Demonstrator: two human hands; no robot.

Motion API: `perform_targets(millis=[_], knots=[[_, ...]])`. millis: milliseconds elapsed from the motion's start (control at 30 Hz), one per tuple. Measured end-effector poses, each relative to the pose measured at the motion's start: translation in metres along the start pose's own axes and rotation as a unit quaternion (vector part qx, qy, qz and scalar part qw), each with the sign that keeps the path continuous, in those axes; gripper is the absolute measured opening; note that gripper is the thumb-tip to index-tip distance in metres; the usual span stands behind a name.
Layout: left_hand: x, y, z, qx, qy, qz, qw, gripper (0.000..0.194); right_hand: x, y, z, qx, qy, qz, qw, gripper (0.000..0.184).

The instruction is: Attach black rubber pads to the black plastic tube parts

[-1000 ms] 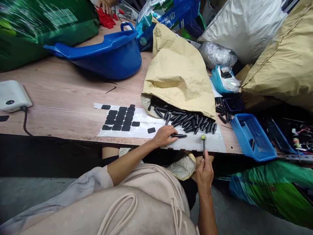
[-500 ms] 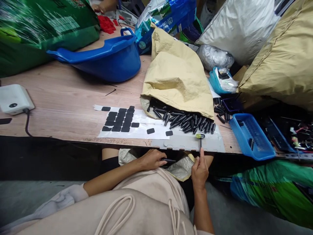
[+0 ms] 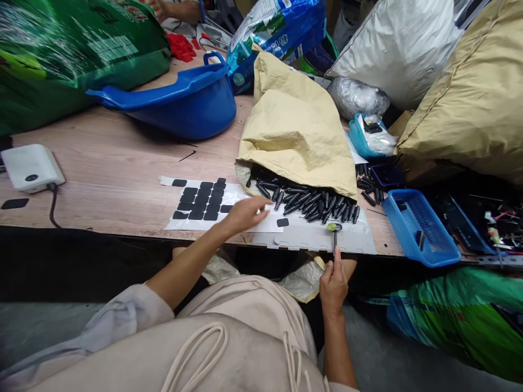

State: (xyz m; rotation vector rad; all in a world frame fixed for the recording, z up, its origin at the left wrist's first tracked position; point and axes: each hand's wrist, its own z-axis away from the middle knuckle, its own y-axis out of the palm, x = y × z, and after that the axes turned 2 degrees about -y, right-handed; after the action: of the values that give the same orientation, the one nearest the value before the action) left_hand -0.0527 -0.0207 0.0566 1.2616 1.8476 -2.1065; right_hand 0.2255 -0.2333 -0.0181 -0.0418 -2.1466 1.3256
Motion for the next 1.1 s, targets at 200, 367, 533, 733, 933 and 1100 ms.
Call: perform_targets(millis=[200, 367, 533, 733, 933, 1100], knots=[[0.031, -0.008, -0.059, -0.026, 0.028, -0.173, 0.984, 0.021, -0.003, 0.002, 0.0, 0.0, 0.001, 0.009, 1.0, 0.057], [0.029, -0.011, -0.052, -0.048, 0.019, -0.158, 0.986, 0.01, -0.004, 0.003, 0.001, -0.011, 0.002, 0.008, 1.0, 0.057], [-0.004, -0.001, -0.025, -0.068, 0.061, -0.064, 0.994, 0.015, -0.006, 0.004, 0.001, -0.002, -0.006, 0.001, 1.0, 0.057], [-0.048, 0.051, -0.012, 0.001, 0.112, -0.007, 0.994, 0.017, -0.005, 0.004, 0.0, -0.001, -0.011, 0.002, 1.0, 0.056], [-0.04, 0.075, -0.012, 0.008, 0.104, -0.002, 0.995, 0.019, -0.002, 0.003, 0.0, 0.001, -0.002, -0.001, 1.0, 0.056], [-0.027, 0.075, -0.005, -0.022, 0.092, 0.027, 0.995, 0.024, 0.0, 0.002, -0.001, 0.005, 0.012, -0.015, 1.0, 0.058]])
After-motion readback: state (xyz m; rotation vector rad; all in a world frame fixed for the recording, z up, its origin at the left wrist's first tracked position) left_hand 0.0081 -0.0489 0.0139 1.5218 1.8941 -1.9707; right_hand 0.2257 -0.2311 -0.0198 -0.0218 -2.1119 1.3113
